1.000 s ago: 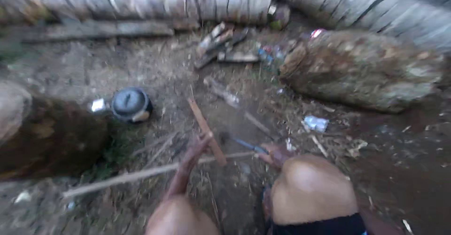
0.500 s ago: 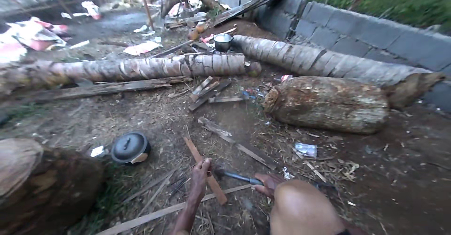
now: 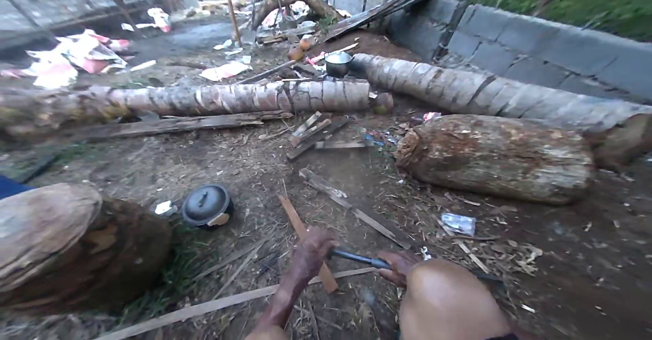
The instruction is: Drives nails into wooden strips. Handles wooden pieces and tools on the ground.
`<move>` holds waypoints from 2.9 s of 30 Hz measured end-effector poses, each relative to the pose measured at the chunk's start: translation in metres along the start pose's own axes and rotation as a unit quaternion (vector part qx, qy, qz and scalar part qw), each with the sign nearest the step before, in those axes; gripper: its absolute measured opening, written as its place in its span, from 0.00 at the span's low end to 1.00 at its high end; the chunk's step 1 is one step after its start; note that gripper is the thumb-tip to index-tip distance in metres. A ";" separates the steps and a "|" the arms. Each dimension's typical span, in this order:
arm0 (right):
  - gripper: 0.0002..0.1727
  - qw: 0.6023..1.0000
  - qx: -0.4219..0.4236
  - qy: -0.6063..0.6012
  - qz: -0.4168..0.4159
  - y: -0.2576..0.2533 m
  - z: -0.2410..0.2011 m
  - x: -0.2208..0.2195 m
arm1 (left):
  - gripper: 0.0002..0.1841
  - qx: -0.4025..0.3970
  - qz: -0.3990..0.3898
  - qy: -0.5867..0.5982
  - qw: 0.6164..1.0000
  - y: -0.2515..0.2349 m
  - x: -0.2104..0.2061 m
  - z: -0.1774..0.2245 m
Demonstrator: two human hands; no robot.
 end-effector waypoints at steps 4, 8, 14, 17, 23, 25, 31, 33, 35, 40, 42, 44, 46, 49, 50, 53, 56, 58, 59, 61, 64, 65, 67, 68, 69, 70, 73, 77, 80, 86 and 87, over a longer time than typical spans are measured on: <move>0.30 0.999 -0.013 0.033 -0.016 0.003 -0.012 0.004 | 0.13 -0.006 -0.045 0.031 0.999 0.002 -0.019 0.022; 0.29 0.998 -0.025 -0.052 0.030 0.003 0.006 0.006 | 0.17 0.160 0.133 0.326 0.922 0.006 0.019 -0.015; 0.25 0.933 -0.130 -0.296 0.157 0.057 -0.012 0.010 | 0.18 0.377 0.294 0.405 0.780 0.047 0.047 -0.071; 0.26 0.907 -0.161 -0.338 0.195 0.056 0.009 0.006 | 0.17 0.438 0.271 0.382 0.767 0.069 0.027 -0.084; 0.28 0.864 -0.165 -0.342 0.331 0.029 0.078 0.008 | 0.16 0.457 0.148 0.329 0.813 0.083 -0.012 -0.095; 0.30 0.884 -0.148 -0.294 0.333 0.014 0.088 0.007 | 0.16 0.452 0.121 0.322 0.823 0.079 -0.021 -0.095; 0.32 0.929 -0.210 -0.232 0.198 -0.026 0.111 -0.016 | 0.14 0.438 0.045 0.309 0.843 0.077 -0.051 -0.092; 0.32 0.934 -0.229 -0.212 0.172 -0.024 0.108 -0.012 | 0.13 0.434 0.035 0.310 0.845 0.077 -0.056 -0.092; 0.33 0.939 -0.227 -0.201 0.165 -0.024 0.114 -0.018 | 0.13 0.436 0.024 0.301 0.848 0.080 -0.060 -0.093; 0.32 0.932 -0.215 -0.214 0.200 -0.025 0.128 -0.004 | 0.14 0.453 0.015 0.290 0.843 0.089 -0.063 -0.105; 0.30 0.938 -0.184 -0.175 0.236 -0.029 0.131 0.014 | 0.14 0.463 0.015 0.284 0.839 0.093 -0.062 -0.106; 0.31 0.944 -0.139 -0.123 0.274 -0.051 0.146 0.027 | 0.14 0.471 0.017 0.285 0.835 0.096 -0.061 -0.107; 0.33 0.950 -0.113 -0.097 0.276 -0.073 0.157 0.033 | 0.15 0.479 0.016 0.279 0.832 0.102 -0.061 -0.107; 0.32 0.961 -0.089 -0.107 0.238 -0.093 0.162 0.030 | 0.16 0.489 0.007 0.267 0.830 0.108 -0.059 -0.109; 0.30 0.964 -0.087 -0.106 0.227 -0.095 0.162 0.027 | 0.16 0.493 0.004 0.265 0.829 0.110 -0.059 -0.109; 0.28 0.967 -0.095 -0.096 0.217 -0.092 0.156 0.028 | 0.15 0.497 0.002 0.262 0.827 0.115 -0.055 -0.110; 0.30 0.970 -0.113 -0.114 0.181 -0.068 0.129 0.020 | 0.14 0.495 -0.009 0.261 0.829 0.121 -0.057 -0.114; 0.33 0.965 -0.136 -0.165 0.153 -0.048 0.112 -0.002 | 0.15 0.488 -0.023 0.258 0.834 0.123 -0.061 -0.117; 0.34 0.962 -0.134 -0.191 0.143 -0.040 0.108 -0.017 | 0.16 0.485 -0.028 0.256 0.836 0.125 -0.062 -0.116; 0.37 0.952 -0.130 -0.252 0.116 -0.019 0.095 -0.047 | 0.16 0.479 -0.046 0.250 0.840 0.124 -0.061 -0.108; 0.34 0.927 -0.128 -0.337 0.103 0.011 0.067 -0.077 | 0.14 0.476 -0.030 0.263 0.839 0.113 -0.067 -0.110; 0.33 0.918 -0.129 -0.361 0.107 0.016 0.061 -0.083 | 0.13 0.472 -0.027 0.267 0.840 0.111 -0.069 -0.113; 0.29 0.893 -0.137 -0.415 0.112 0.023 0.053 -0.092 | 0.14 0.472 -0.026 0.275 0.837 0.110 -0.071 -0.116; 0.26 0.881 -0.143 -0.437 0.114 0.025 0.048 -0.093 | 0.14 0.475 -0.027 0.277 0.835 0.111 -0.071 -0.116; 0.24 0.869 -0.144 -0.459 0.117 0.027 0.043 -0.092 | 0.14 0.477 -0.027 0.278 0.833 0.112 -0.070 -0.116; 0.22 0.858 -0.143 -0.479 0.119 0.029 0.040 -0.091 | 0.14 0.476 -0.026 0.280 0.833 0.113 -0.070 -0.116; 0.17 0.825 -0.169 -0.526 0.120 0.031 0.037 -0.089 | 0.13 0.474 -0.023 0.284 0.833 0.117 -0.069 -0.118; 0.16 0.807 -0.197 -0.543 0.126 0.035 0.039 -0.086 | 0.15 0.480 -0.023 0.280 0.831 0.122 -0.071 -0.120; 0.21 0.808 -0.207 -0.537 0.122 0.043 0.034 -0.079 | 0.15 0.489 -0.028 0.277 0.827 0.126 -0.074 -0.118; 0.22 0.798 -0.222 -0.545 0.127 0.055 0.020 -0.070 | 0.14 0.489 -0.055 0.279 0.825 0.125 -0.087 -0.114; 0.22 0.800 -0.211 -0.547 0.126 0.054 0.023 -0.072 | 0.13 0.484 -0.061 0.283 0.826 0.124 -0.090 -0.112</move>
Point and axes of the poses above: each hand's wrist, its own y-axis away from the middle knuckle, its own x-axis out of the back of the hand, z = x × y, the point moved 6 cm from there along -y, towards the middle knuckle, and after that the axes turned 14 degrees about -y, right-handed, at the moved point
